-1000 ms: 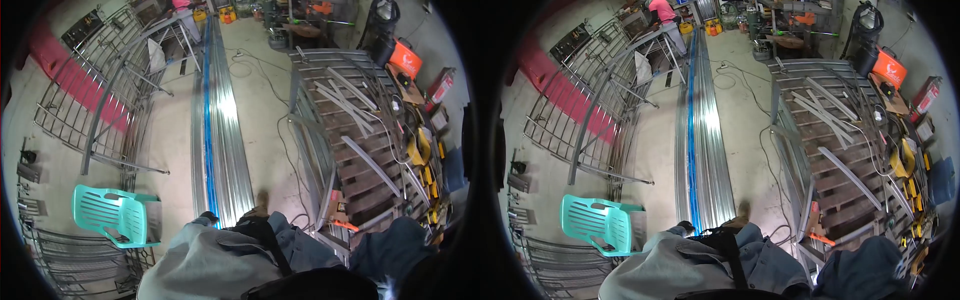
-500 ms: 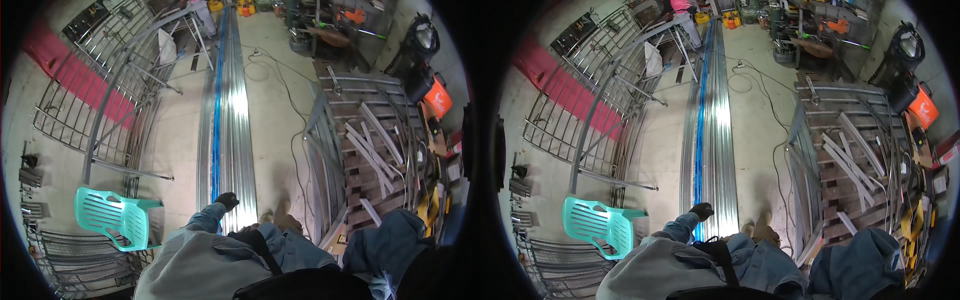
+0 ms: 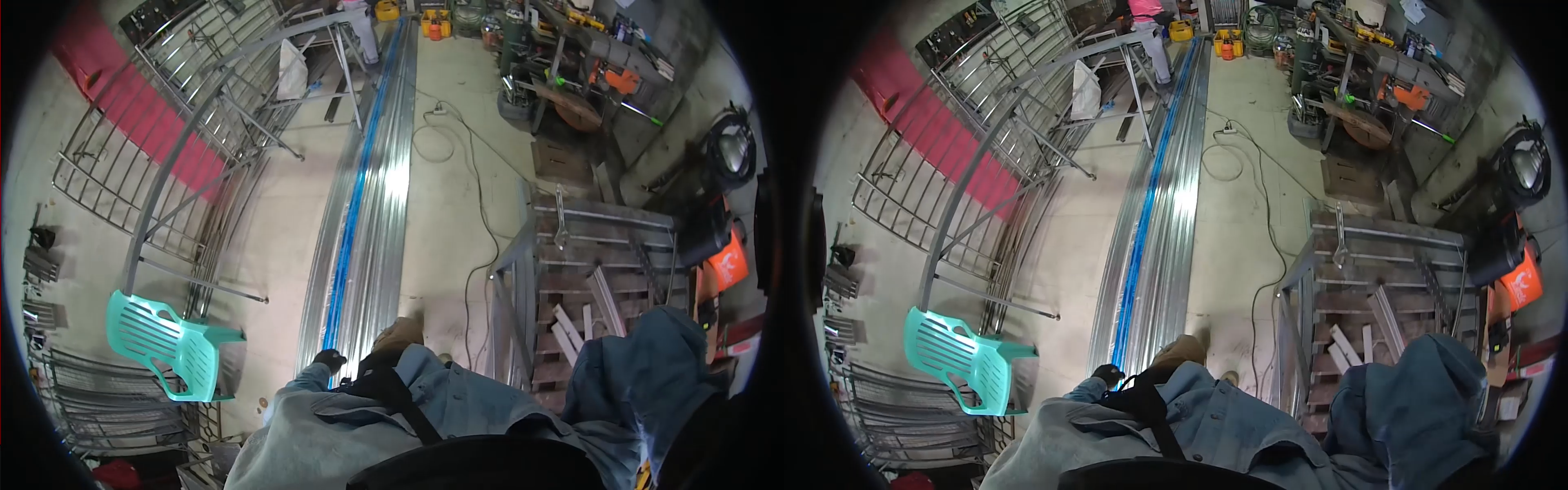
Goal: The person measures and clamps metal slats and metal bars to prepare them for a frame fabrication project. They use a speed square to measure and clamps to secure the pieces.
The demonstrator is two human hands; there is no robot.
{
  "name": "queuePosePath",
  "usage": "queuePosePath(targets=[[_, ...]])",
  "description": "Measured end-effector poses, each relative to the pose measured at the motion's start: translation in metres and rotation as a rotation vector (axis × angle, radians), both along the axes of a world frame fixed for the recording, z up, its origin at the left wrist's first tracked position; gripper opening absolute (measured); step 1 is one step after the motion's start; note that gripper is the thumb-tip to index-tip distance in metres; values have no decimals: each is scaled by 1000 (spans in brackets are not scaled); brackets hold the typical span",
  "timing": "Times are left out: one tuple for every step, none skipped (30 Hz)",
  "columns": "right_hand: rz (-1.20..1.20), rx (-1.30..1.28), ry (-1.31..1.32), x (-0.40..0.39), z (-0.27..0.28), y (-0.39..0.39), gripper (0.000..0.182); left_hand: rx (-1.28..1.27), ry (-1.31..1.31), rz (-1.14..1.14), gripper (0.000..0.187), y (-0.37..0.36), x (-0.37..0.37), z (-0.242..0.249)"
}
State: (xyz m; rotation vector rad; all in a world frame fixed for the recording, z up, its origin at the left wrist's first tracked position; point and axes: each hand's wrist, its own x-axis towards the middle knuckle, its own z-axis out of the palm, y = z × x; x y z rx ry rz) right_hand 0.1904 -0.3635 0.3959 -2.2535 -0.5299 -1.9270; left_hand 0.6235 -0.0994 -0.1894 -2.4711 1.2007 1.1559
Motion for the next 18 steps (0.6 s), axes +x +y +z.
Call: queuePosePath(targets=[[2, 0, 6, 6, -2, -17, 11, 42, 9, -166, 35, -11, 2, -14], [4, 2, 11, 13, -4, -34, 11, 87, 20, -332, 33, -26, 5, -22], [2, 3, 16, 21, -6, -52, 11, 181, 100, -375, 37, -44, 10, -31], [-2, 9, 20, 29, -9, -71, 10, 204, 137, -404, 37, -59, 14, -39], [-16, 7, 27, 38, -10, -91, 10, 207, 155, -434, 36, -78, 21, -42], [-22, 2, 38, 48, -12, -110, 10, 198, 170, -468, 36, -103, 29, -46], [-30, 3, 48, 60, -14, -130, 9, 186, 184, -501, 35, -127, 40, -49], [-35, 5, 54, 74, -13, -152, 9, 174, 185, -547, 35, -152, 51, -51], [-43, 10, 53, 87, -12, -175, 9, 160, 181, -602, 34, -179, 65, -51], [-50, 21, 52, 100, -9, -199, 9, 154, 153, -657, 34, -209, 81, -50], [-52, 35, 50, 113, -7, -222, 8, 142, 125, -694, 33, -239, 96, -46], [-57, 44, 43, 125, -5, -245, 8, 200, 19, -686, 32, -273, 108, -45], [-65, 69, 31, 135, -4, -267, 8, 114, -1, -648, 32, -304, 128, -42], [-72, 91, 16, 144, 0, -285, 8, 38, -15, -618, 32, -331, 146, -35], [-91, 141, 2, 156, -10, -309, 8, -35, -29, -494, 30, -360, 165, -38], [-115, 203, -20, 169, -32, -334, 7, -107, -45, -371, 28, -390, 183, -42], [-120, 227, -33, 189, -61, -365, 7, -161, -59, -326, 28, -423, 192, -27], [-142, 296, 21, 199, -69, -386, 9, -213, -75, -277, 30, -455, 192, 8]])
